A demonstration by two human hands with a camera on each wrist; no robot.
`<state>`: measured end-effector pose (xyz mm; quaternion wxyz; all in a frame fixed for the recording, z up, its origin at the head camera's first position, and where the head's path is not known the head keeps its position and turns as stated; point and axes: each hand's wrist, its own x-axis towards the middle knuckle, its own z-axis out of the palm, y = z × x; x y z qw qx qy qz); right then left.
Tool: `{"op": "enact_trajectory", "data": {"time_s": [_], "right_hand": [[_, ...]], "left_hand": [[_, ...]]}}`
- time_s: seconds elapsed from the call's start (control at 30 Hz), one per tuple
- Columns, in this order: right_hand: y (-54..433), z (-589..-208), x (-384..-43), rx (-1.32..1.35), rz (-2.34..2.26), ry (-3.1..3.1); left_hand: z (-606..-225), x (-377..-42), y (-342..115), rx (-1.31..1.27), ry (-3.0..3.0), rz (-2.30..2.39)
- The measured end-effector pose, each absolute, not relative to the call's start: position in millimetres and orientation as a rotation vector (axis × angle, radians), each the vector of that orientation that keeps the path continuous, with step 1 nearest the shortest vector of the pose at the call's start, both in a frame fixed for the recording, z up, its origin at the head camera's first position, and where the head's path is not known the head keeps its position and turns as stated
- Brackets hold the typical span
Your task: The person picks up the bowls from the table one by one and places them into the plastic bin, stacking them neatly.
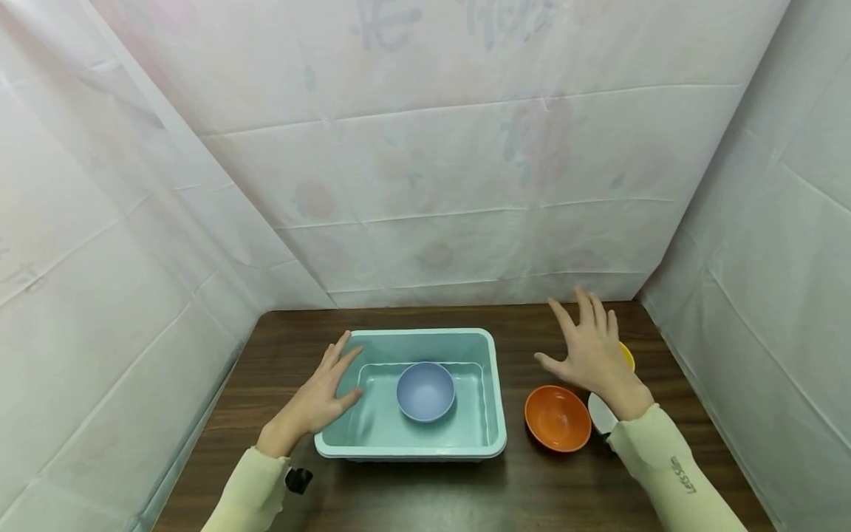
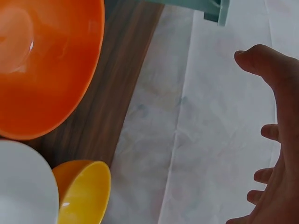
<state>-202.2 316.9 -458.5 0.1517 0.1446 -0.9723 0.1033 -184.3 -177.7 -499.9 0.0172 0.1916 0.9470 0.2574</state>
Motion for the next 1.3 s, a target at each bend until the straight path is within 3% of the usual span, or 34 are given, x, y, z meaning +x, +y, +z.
{"op": "enact_trajectory", "data": {"time_s": [1.3], "right_hand": [[357,-475,-223,0.169,0.374,-3.064]], "left_hand": [[-502,-184,-177,0.607,2.964,0.807]]}}
